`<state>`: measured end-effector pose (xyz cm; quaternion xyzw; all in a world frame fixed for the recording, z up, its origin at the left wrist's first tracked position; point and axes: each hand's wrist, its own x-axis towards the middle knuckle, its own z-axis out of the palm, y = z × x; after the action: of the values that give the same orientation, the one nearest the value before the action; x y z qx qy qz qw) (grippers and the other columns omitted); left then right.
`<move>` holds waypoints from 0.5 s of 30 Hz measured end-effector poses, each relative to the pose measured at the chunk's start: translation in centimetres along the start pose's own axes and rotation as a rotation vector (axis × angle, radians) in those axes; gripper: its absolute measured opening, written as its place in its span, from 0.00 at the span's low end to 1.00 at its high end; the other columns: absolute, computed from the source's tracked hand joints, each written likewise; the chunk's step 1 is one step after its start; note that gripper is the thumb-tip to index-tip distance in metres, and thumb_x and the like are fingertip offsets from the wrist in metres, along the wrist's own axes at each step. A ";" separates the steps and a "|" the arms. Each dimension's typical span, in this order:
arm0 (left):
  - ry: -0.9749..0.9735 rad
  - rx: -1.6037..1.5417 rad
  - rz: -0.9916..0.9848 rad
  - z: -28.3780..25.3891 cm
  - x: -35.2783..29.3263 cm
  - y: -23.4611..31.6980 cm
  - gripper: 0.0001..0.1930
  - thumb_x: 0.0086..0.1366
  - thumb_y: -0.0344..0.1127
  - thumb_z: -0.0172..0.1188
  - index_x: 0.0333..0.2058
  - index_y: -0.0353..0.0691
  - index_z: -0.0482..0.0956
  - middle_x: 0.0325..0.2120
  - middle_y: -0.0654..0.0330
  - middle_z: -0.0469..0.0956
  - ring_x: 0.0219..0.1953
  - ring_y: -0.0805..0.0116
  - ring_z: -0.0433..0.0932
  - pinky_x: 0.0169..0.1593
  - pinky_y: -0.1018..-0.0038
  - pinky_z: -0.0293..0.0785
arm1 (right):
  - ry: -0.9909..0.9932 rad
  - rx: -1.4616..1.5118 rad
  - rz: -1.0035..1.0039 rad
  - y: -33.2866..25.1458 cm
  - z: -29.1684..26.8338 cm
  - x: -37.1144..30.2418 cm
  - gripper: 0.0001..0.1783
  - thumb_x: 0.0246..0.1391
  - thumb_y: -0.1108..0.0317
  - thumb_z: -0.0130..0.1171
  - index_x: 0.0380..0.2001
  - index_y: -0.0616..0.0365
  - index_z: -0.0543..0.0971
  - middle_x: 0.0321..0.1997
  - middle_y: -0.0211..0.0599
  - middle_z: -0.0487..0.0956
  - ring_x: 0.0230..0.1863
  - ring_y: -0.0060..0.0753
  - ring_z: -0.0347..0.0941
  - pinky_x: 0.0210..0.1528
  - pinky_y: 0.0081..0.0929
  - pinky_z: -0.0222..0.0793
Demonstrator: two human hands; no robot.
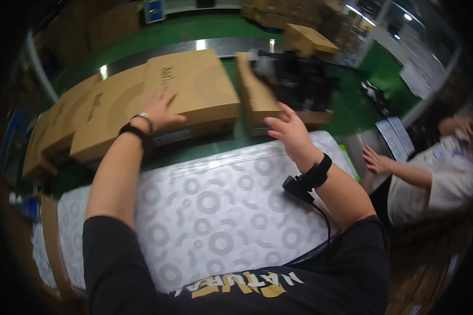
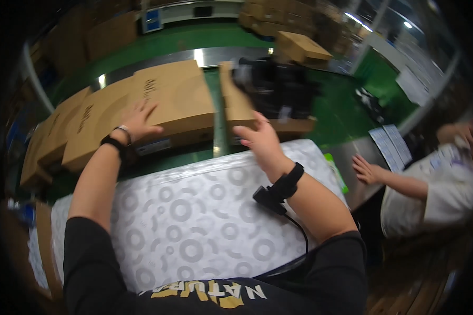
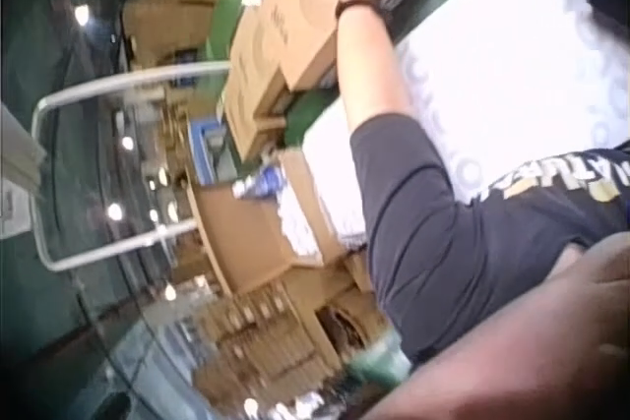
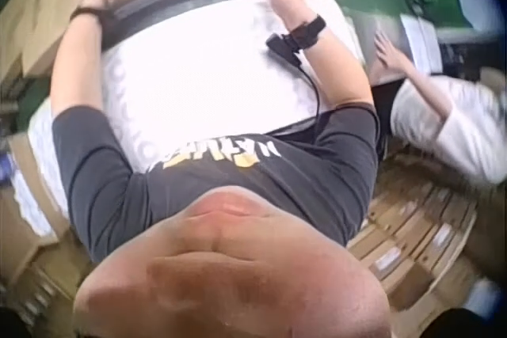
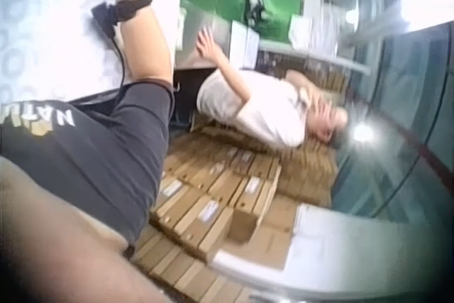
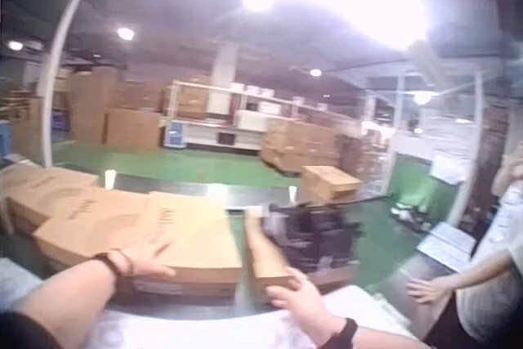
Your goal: Packing shoes into boxes on a conveyor belt.
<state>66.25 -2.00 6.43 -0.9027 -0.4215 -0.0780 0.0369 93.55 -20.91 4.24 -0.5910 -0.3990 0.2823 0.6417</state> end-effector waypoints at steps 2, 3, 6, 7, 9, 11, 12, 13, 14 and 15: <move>0.026 0.044 0.003 -0.8 -0.7 1.3 0.38 0.46 0.60 0.57 0.53 0.47 0.62 0.54 0.50 0.60 0.58 0.52 0.53 0.58 0.49 0.44 | 0.077 -0.482 -0.458 -3.5 -0.9 0.5 0.29 0.38 0.66 0.64 0.47 0.56 0.68 0.44 0.39 0.65 0.38 0.35 0.67 0.43 0.28 0.66; -0.023 0.120 -0.052 -1.1 -0.8 2.4 0.33 0.47 0.56 0.57 0.51 0.46 0.65 0.50 0.52 0.64 0.55 0.54 0.58 0.57 0.46 0.44 | 0.230 -0.762 -0.694 -6.9 -1.5 1.3 0.32 0.35 0.65 0.65 0.48 0.54 0.68 0.53 0.45 0.60 0.45 0.43 0.66 0.49 0.30 0.63; 0.111 0.148 0.060 -1.4 -3.1 6.5 0.21 0.50 0.46 0.58 0.42 0.46 0.72 0.40 0.58 0.73 0.47 0.58 0.66 0.54 0.42 0.46 | 0.230 -0.944 -0.624 -9.7 -4.4 5.2 0.32 0.33 0.64 0.67 0.46 0.54 0.69 0.49 0.48 0.64 0.47 0.48 0.66 0.49 0.31 0.63; 0.177 0.060 0.140 -1.3 -4.0 7.8 0.20 0.49 0.46 0.58 0.41 0.45 0.72 0.39 0.57 0.73 0.48 0.58 0.66 0.54 0.42 0.46 | 0.072 -0.895 -0.578 -8.2 -5.2 7.3 0.31 0.33 0.64 0.67 0.45 0.55 0.69 0.47 0.48 0.66 0.47 0.48 0.66 0.49 0.31 0.63; 0.182 -0.106 0.179 -2.0 -6.1 9.7 0.22 0.49 0.44 0.59 0.44 0.44 0.71 0.39 0.57 0.74 0.50 0.57 0.64 0.55 0.41 0.43 | -0.073 -0.904 -0.340 -8.4 -3.2 7.7 0.24 0.35 0.66 0.66 0.38 0.60 0.70 0.29 0.42 0.72 0.37 0.35 0.69 0.43 0.26 0.64; 0.327 -0.230 0.214 -2.8 -7.9 11.4 0.30 0.47 0.43 0.62 0.49 0.44 0.65 0.44 0.56 0.70 0.53 0.57 0.62 0.56 0.41 0.40 | -0.157 -0.881 -0.358 -10.7 -1.6 6.2 0.21 0.37 0.67 0.65 0.35 0.61 0.70 0.26 0.39 0.71 0.33 0.31 0.67 0.39 0.23 0.63; 0.432 -0.273 0.240 -3.5 -8.7 12.2 0.34 0.45 0.43 0.64 0.52 0.45 0.62 0.48 0.55 0.66 0.54 0.56 0.61 0.56 0.41 0.39 | -0.170 -0.835 -0.517 -11.8 -1.1 5.0 0.20 0.37 0.68 0.64 0.34 0.61 0.70 0.26 0.37 0.71 0.33 0.27 0.67 0.38 0.21 0.64; 0.534 -0.316 0.266 -4.2 -9.4 12.9 0.39 0.43 0.43 0.66 0.54 0.45 0.58 0.52 0.54 0.62 0.55 0.55 0.60 0.57 0.42 0.39 | -0.183 -0.785 -0.673 -12.9 -0.6 3.2 0.18 0.38 0.69 0.64 0.33 0.61 0.70 0.26 0.35 0.71 0.32 0.24 0.67 0.37 0.20 0.64; 0.634 -0.323 0.307 -4.3 -9.9 13.3 0.47 0.39 0.41 0.69 0.57 0.45 0.51 0.56 0.49 0.53 0.56 0.51 0.59 0.56 0.42 0.39 | -0.252 -0.669 -0.616 -15.3 -0.3 0.4 0.19 0.37 0.69 0.64 0.34 0.61 0.70 0.28 0.33 0.71 0.33 0.22 0.67 0.37 0.18 0.64; 0.631 -0.320 0.299 -4.6 -10.1 13.5 0.47 0.39 0.41 0.69 0.57 0.45 0.51 0.56 0.49 0.53 0.56 0.51 0.59 0.56 0.42 0.39 | -0.324 -0.553 -0.554 -18.2 -0.1 -2.8 0.20 0.37 0.69 0.64 0.35 0.60 0.70 0.29 0.31 0.71 0.33 0.20 0.67 0.37 0.17 0.64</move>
<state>69.69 -18.87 9.16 -0.8800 -0.2357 -0.4109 0.0344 90.17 -25.86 21.68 -0.5593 -0.6991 0.0708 0.4398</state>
